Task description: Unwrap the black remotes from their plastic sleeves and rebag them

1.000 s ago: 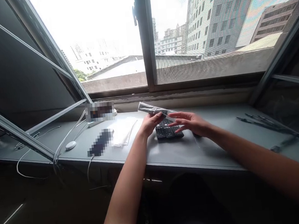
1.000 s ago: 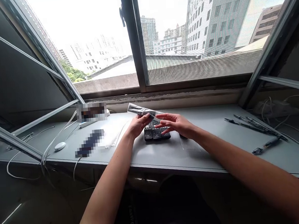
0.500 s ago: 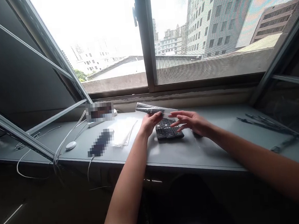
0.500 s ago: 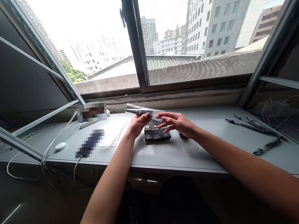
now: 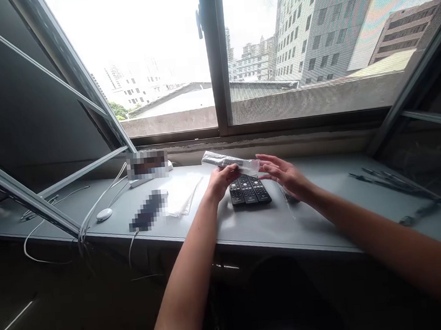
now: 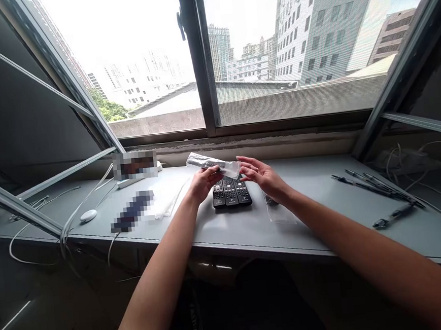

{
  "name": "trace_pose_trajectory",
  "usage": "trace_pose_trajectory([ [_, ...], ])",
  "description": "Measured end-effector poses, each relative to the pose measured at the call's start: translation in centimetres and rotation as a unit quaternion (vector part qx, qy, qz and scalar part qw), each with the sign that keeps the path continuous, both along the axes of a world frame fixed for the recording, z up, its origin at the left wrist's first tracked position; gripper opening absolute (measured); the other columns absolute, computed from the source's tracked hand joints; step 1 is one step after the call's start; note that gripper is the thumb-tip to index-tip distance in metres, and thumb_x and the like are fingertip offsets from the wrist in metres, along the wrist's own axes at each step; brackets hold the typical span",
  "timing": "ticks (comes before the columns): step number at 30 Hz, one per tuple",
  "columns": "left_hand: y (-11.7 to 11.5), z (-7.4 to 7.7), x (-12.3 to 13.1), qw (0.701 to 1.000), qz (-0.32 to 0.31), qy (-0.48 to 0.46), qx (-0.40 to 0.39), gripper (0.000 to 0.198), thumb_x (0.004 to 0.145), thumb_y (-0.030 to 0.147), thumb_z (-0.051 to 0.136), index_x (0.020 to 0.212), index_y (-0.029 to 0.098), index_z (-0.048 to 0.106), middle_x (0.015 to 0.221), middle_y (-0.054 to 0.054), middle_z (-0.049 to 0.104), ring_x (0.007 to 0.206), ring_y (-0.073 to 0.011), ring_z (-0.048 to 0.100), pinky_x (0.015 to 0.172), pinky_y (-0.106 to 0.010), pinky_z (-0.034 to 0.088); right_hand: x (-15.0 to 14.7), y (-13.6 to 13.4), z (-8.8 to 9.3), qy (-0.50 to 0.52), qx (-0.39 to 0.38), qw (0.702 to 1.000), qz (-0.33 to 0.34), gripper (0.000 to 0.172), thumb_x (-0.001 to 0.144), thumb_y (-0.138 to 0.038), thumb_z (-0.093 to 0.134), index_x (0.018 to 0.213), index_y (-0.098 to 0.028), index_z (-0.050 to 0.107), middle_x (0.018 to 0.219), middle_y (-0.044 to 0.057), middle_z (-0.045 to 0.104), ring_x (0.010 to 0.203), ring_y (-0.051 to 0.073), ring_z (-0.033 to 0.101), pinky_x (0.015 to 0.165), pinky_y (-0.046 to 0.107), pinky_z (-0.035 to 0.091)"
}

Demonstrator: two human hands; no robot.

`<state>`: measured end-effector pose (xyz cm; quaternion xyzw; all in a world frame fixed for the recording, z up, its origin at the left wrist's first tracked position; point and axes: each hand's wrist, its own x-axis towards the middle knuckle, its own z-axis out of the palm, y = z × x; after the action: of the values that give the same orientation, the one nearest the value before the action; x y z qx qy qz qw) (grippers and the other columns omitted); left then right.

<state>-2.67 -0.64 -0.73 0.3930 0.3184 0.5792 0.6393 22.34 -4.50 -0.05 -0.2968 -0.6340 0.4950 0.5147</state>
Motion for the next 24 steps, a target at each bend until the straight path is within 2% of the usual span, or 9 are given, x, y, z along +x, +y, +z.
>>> trace_pose_trajectory([
  [3,-0.1,-0.1,0.1,1.000,-0.013,0.016,0.000,0.030,0.081,0.020,0.096,0.101,0.013,0.075,0.103,-0.014,0.083,0.092,-0.0216,0.081,0.109,-0.044,0.061,0.0,-0.1,0.0,0.002,-0.005,1.000,0.006,0.086,0.096,-0.061,0.083,0.171,-0.041,0.048,0.147,0.008,0.075,0.128,0.032,0.074,0.110,0.056,0.063],
  [4,-0.1,0.0,0.1,1.000,-0.018,0.023,0.001,0.030,0.081,0.021,0.096,0.101,0.013,0.076,0.103,-0.014,0.083,0.092,-0.0219,0.081,0.109,-0.044,0.060,0.0,-0.2,0.0,-0.005,-0.009,1.000,0.008,0.088,0.095,-0.061,0.083,0.173,-0.041,0.045,0.145,0.007,0.076,0.127,0.032,0.075,0.109,0.055,0.064],
  [6,-0.3,0.1,0.1,0.999,-0.027,0.042,0.006,0.031,0.080,0.023,0.097,0.102,0.013,0.077,0.106,-0.014,0.083,0.094,-0.0223,0.080,0.110,-0.044,0.059,0.0,-0.3,0.1,-0.026,-0.011,0.999,0.015,0.081,0.095,-0.062,0.083,0.167,-0.037,0.056,0.142,0.008,0.078,0.126,0.033,0.074,0.105,0.054,0.066],
  [8,-0.5,0.1,0.0,0.997,-0.033,0.067,0.012,0.034,0.080,0.027,0.097,0.104,0.014,0.078,0.109,-0.014,0.083,0.096,-0.0228,0.079,0.109,-0.044,0.058,0.0,-0.5,0.2,-0.048,-0.007,0.999,0.022,0.062,0.095,-0.063,0.082,0.149,-0.031,0.076,0.137,0.010,0.080,0.123,0.034,0.074,0.101,0.051,0.067],
  [10,-0.6,0.1,-0.1,0.995,-0.036,0.090,0.020,0.038,0.079,0.032,0.098,0.107,0.015,0.079,0.113,-0.014,0.082,0.100,-0.0241,0.078,0.106,-0.043,0.058,-0.1,-0.7,0.3,-0.063,-0.004,0.998,0.025,0.050,0.096,-0.064,0.081,0.130,-0.028,0.086,0.134,0.011,0.081,0.119,0.034,0.075,0.097,0.049,0.068],
  [17,-1.0,0.1,-0.2,0.984,-0.084,0.144,0.057,0.048,0.077,0.040,0.100,0.113,0.015,0.080,0.122,-0.015,0.081,0.107,-0.0271,0.077,0.097,-0.037,0.057,-0.3,-1.2,0.8,-0.091,-0.016,0.995,0.039,0.053,0.091,-0.068,0.083,0.120,-0.024,0.090,0.123,0.012,0.084,0.107,0.034,0.080,0.087,0.047,0.068],
  [20,-1.2,0.2,-0.1,0.982,-0.101,0.148,0.064,0.049,0.077,0.041,0.100,0.115,0.016,0.081,0.122,-0.015,0.081,0.108,-0.0271,0.077,0.096,-0.036,0.057,-0.3,-1.4,1.0,-0.100,-0.012,0.994,0.048,0.056,0.090,-0.071,0.082,0.119,-0.023,0.091,0.119,0.013,0.085,0.106,0.034,0.081,0.085,0.046,0.069],
  [24,-1.3,0.3,-0.1,0.982,-0.110,0.138,0.065,0.048,0.078,0.040,0.100,0.114,0.015,0.081,0.119,-0.014,0.082,0.106,-0.0261,0.078,0.096,-0.036,0.057,-0.3,-1.7,1.3,-0.098,0.004,0.994,0.040,0.052,0.091,-0.067,0.083,0.121,-0.025,0.090,0.115,0.011,0.086,0.102,0.032,0.081,0.081,0.043,0.068],
])
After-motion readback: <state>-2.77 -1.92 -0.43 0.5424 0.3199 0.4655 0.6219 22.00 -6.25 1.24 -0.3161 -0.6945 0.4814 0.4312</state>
